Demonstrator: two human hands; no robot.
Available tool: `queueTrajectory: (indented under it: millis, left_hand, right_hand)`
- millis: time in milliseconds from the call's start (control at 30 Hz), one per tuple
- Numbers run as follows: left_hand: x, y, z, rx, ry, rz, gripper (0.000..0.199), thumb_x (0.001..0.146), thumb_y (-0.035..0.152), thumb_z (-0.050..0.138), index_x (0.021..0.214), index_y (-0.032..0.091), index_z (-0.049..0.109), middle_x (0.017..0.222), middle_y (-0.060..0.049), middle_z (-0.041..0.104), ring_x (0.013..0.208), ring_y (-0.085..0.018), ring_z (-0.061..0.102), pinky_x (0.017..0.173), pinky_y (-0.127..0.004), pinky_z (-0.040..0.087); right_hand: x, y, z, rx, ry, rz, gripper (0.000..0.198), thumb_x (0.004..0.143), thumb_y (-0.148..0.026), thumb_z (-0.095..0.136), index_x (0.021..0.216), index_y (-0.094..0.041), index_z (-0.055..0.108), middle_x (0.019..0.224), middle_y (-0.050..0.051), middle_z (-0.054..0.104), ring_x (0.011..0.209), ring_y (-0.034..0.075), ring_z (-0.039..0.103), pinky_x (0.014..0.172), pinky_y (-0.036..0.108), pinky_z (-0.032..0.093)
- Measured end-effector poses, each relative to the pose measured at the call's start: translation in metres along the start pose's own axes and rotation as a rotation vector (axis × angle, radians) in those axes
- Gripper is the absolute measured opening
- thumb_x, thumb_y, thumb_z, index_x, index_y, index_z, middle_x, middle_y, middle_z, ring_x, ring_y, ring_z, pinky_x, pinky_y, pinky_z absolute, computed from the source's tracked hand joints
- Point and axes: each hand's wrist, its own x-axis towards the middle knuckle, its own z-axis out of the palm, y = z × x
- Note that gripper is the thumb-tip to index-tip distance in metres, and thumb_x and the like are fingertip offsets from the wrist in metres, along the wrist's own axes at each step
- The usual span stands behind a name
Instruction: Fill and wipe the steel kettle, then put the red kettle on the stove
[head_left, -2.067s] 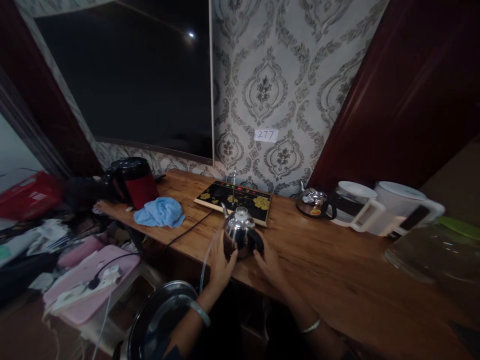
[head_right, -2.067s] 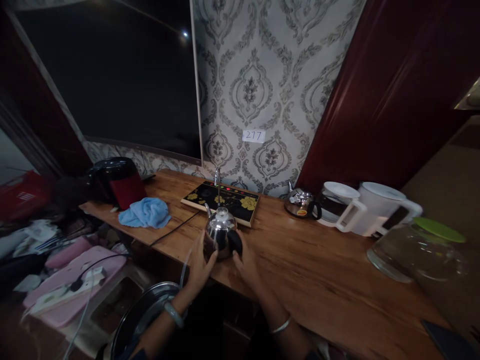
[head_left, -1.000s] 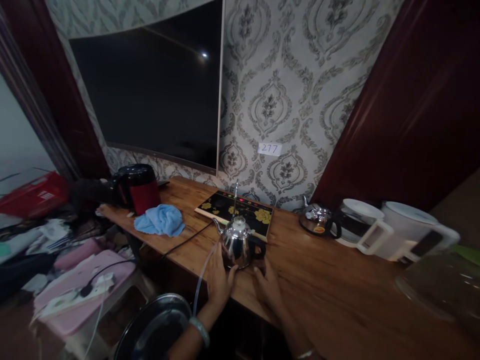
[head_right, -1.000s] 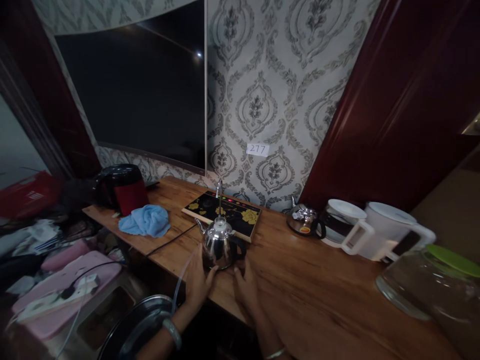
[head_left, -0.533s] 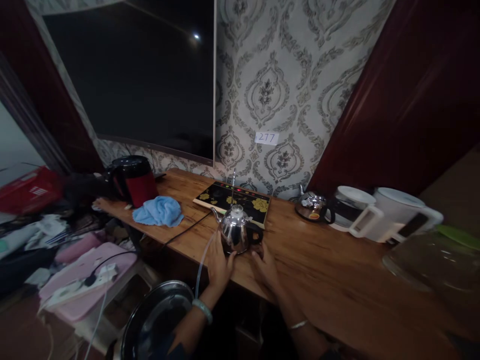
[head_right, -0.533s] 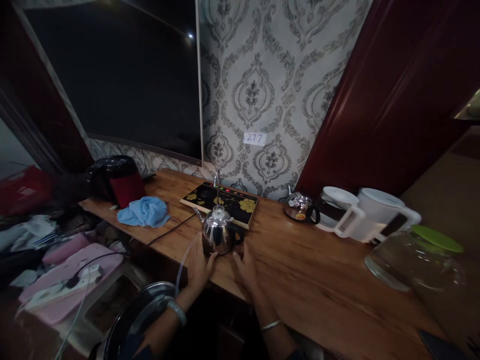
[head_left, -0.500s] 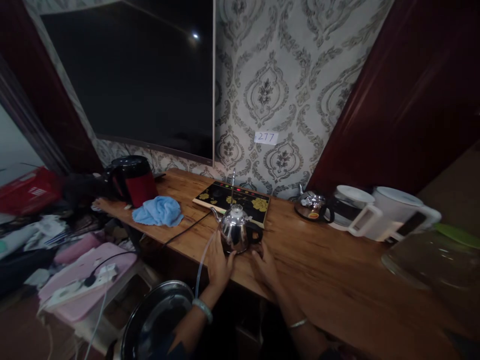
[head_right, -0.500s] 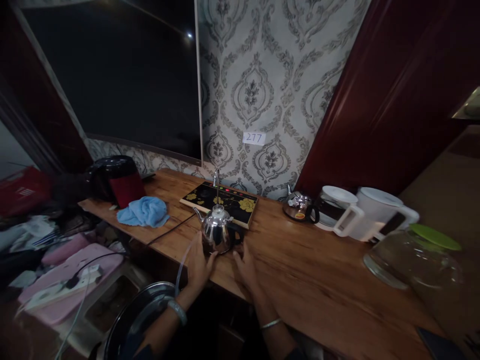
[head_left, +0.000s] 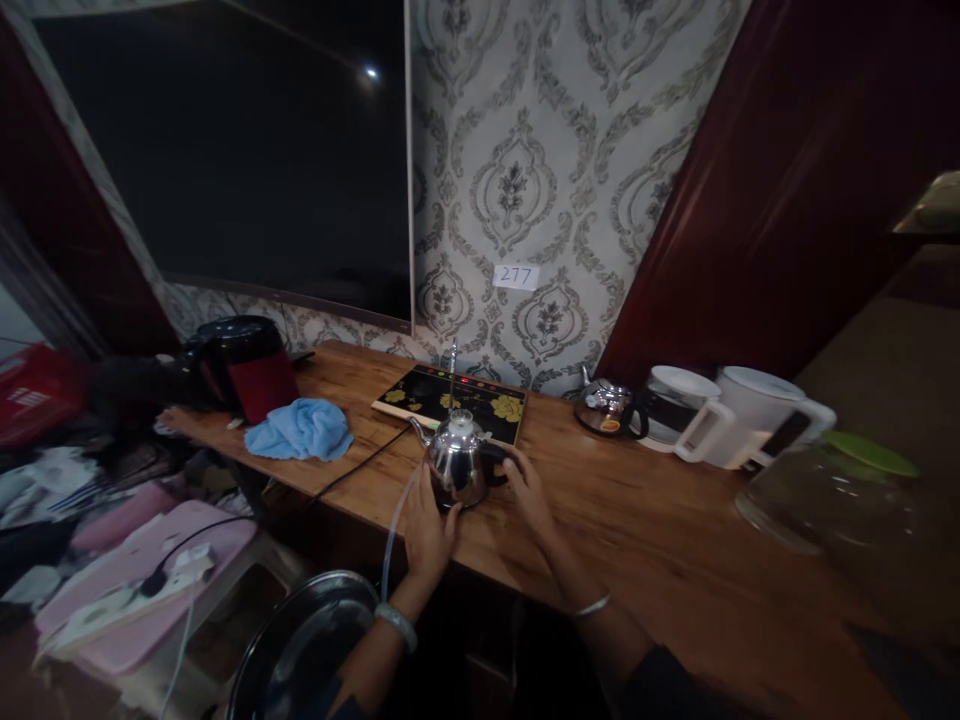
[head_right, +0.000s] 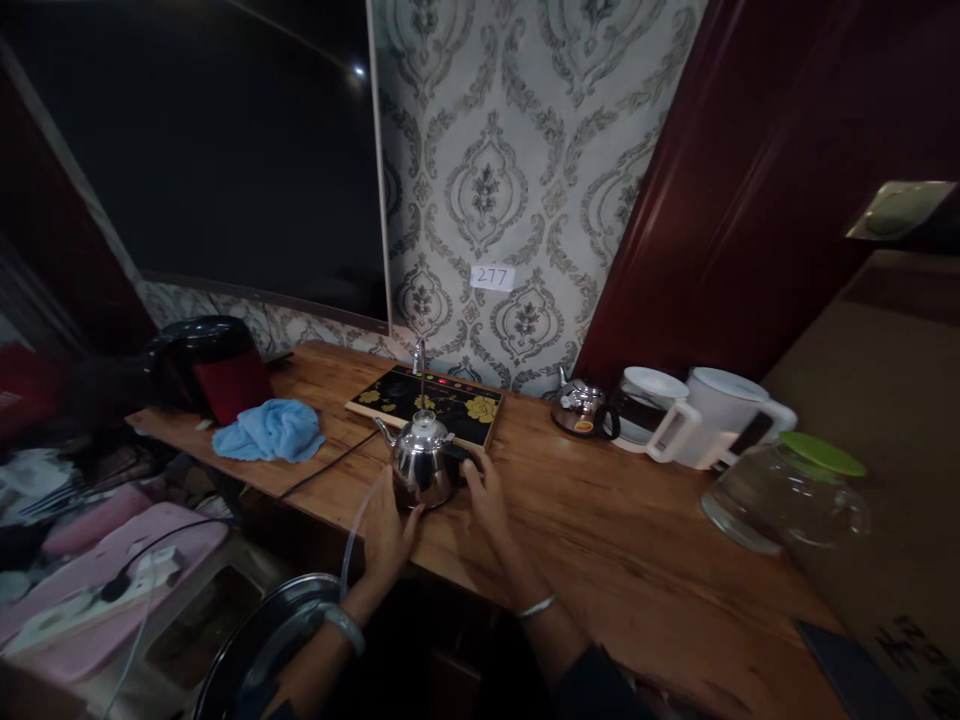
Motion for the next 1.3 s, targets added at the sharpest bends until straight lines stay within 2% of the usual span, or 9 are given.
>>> queueTrajectory:
  millis: [133,233,367,467,633,1100,1300]
  left_hand:
    - [0.002,0.001,-0.001,-0.018,0.001,0.003,0.075,0.088,0.035,0.058,0.153,0.015,0.024,0.149,-0.02,0.044,0.139,-0.035,0.041,0.11,-0.056,0.039]
    - [0.002,0.002,-0.002,-0.018,0.011,-0.005,0.074,0.088,0.034,0.058,0.152,0.015,0.026,0.148,-0.02,0.045,0.138,-0.035,0.043,0.11,-0.055,0.039]
    - [0.003,0.0,-0.003,0.02,0.011,0.01,0.072,0.089,0.035,0.056,0.151,0.013,0.027,0.147,-0.021,0.046,0.138,-0.035,0.042,0.11,-0.055,0.04]
    - [0.005,-0.003,-0.002,0.021,0.012,0.025,0.073,0.089,0.037,0.056,0.151,0.013,0.027,0.145,-0.021,0.047,0.137,-0.036,0.043,0.109,-0.055,0.04]
    - [0.012,-0.008,0.002,-0.009,0.025,0.044,0.076,0.087,0.045,0.056,0.15,0.012,0.028,0.143,-0.022,0.047,0.134,-0.039,0.046,0.107,-0.058,0.041]
    - [0.002,0.004,-0.001,0.03,-0.015,-0.025,0.075,0.087,0.036,0.058,0.151,0.013,0.028,0.147,-0.021,0.045,0.138,-0.036,0.041,0.111,-0.056,0.038]
    - [0.0,0.003,-0.002,0.022,-0.018,0.0,0.077,0.087,0.033,0.058,0.153,0.015,0.023,0.15,-0.02,0.042,0.141,-0.034,0.038,0.112,-0.055,0.037]
  right_hand:
    - [0.03,-0.023,0.009,-0.118,-0.023,-0.058,0.046,0.085,-0.06,0.047,0.091,-0.021,0.072,0.099,0.007,0.075,0.096,0.025,0.066,0.089,0.038,0.049]
    - [0.044,-0.028,0.018,-0.207,-0.056,-0.052,0.047,0.087,-0.06,0.043,0.07,-0.023,0.065,0.075,0.003,0.071,0.076,0.021,0.064,0.072,0.032,0.049]
    - [0.051,-0.025,0.032,-0.276,0.044,0.034,0.039,0.083,-0.059,0.049,0.068,-0.024,0.06,0.064,-0.001,0.064,0.063,0.017,0.059,0.057,0.026,0.042]
    - [0.051,-0.024,0.04,-0.327,0.115,0.04,0.034,0.083,-0.053,0.052,0.067,-0.024,0.059,0.063,-0.002,0.062,0.063,0.016,0.058,0.056,0.025,0.039]
    - [0.053,-0.023,0.044,-0.346,0.131,0.048,0.027,0.085,-0.047,0.053,0.07,-0.025,0.059,0.068,-0.002,0.065,0.068,0.016,0.059,0.06,0.025,0.04]
    - [0.043,-0.022,0.034,-0.345,0.107,0.02,0.035,0.086,-0.054,0.047,0.077,-0.025,0.064,0.076,0.001,0.069,0.075,0.02,0.062,0.066,0.027,0.043]
    - [0.041,-0.023,0.034,-0.34,0.117,0.024,0.037,0.084,-0.056,0.046,0.074,-0.024,0.062,0.07,0.0,0.068,0.07,0.019,0.061,0.063,0.027,0.041]
